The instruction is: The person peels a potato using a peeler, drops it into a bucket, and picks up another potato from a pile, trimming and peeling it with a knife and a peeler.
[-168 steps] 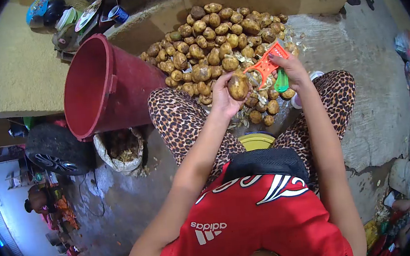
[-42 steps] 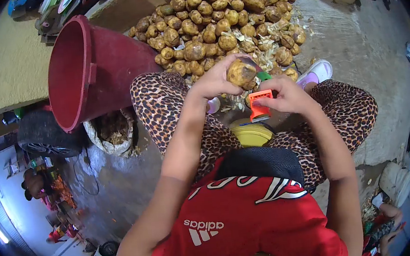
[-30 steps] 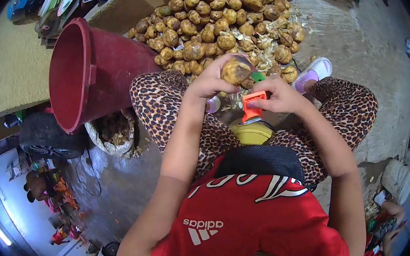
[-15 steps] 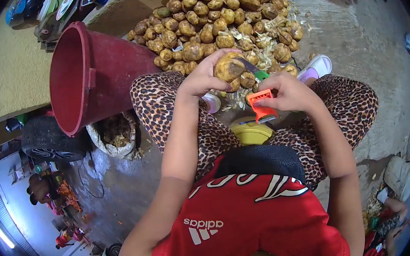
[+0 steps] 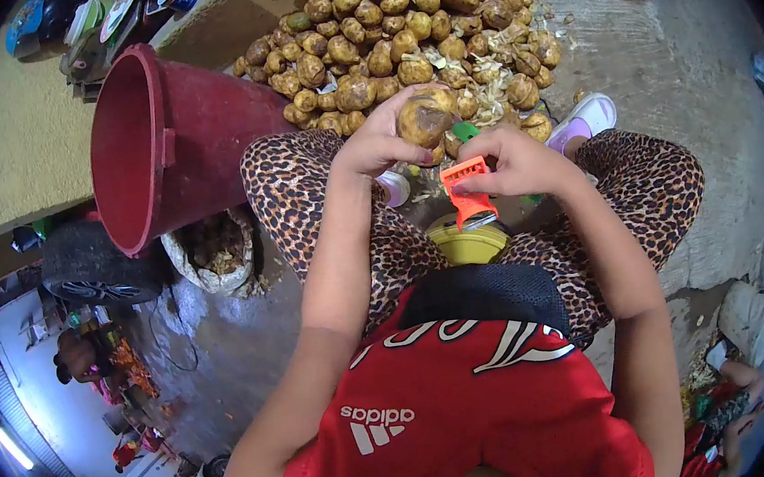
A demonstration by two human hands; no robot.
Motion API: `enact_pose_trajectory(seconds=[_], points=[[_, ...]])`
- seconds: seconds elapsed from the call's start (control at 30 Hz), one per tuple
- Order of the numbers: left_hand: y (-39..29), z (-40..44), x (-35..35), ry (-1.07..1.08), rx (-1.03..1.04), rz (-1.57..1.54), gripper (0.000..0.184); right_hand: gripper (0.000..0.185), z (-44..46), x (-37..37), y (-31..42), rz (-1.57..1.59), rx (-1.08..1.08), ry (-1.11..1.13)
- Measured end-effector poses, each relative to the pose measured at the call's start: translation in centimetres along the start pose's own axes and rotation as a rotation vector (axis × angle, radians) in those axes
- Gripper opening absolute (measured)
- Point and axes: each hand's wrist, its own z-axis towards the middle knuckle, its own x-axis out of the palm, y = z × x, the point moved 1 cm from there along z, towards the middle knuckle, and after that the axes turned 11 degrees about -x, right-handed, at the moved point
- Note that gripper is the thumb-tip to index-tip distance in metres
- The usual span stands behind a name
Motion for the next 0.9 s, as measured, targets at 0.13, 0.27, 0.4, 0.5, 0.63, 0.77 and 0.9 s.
enact_pose_trajectory(seconds=[0.13,0.27,0.4,0.5,0.63,0.77,0.9], points=[[0.0,0.1,-0.2,-0.08,-0.032,0.03,0.077,0.017,0.3,0.3,0.9,-0.232,0.051,-0.086],[0.0,0.2,-0.5,-0.103,-0.01,0.13,0.075,0.019,0.4,-0.2,0.9,-0.209,0.06,-0.035],[-0.3,0.2,-0.5,-0.054,0.043,0.425,0.075,0.024,-1.0,-2.3,0.4,0.042,0.147,0.111],[-0.4,0.4,0.1,-0.064,0.023,0.489,0.075,0.024,-1.3,-2.8,0.6,0.141,0.187,0.138],[0.2,0.9,-0.4,-0.223,-0.024,0.456,0.072,0.021,-2.1,-4.7,2.1,0.151,0.184,0.043],[1.9,1.8,-1.7,-0.271,-0.038,-0.091,0.065,0.015,-2.2,-5.1,1.5,-0.218,0.124,-0.246],[1.3,2.0,-0.5,-0.222,-0.014,-0.324,0.051,0.009,-0.8,-1.9,1.0,-0.722,0.061,-0.221]])
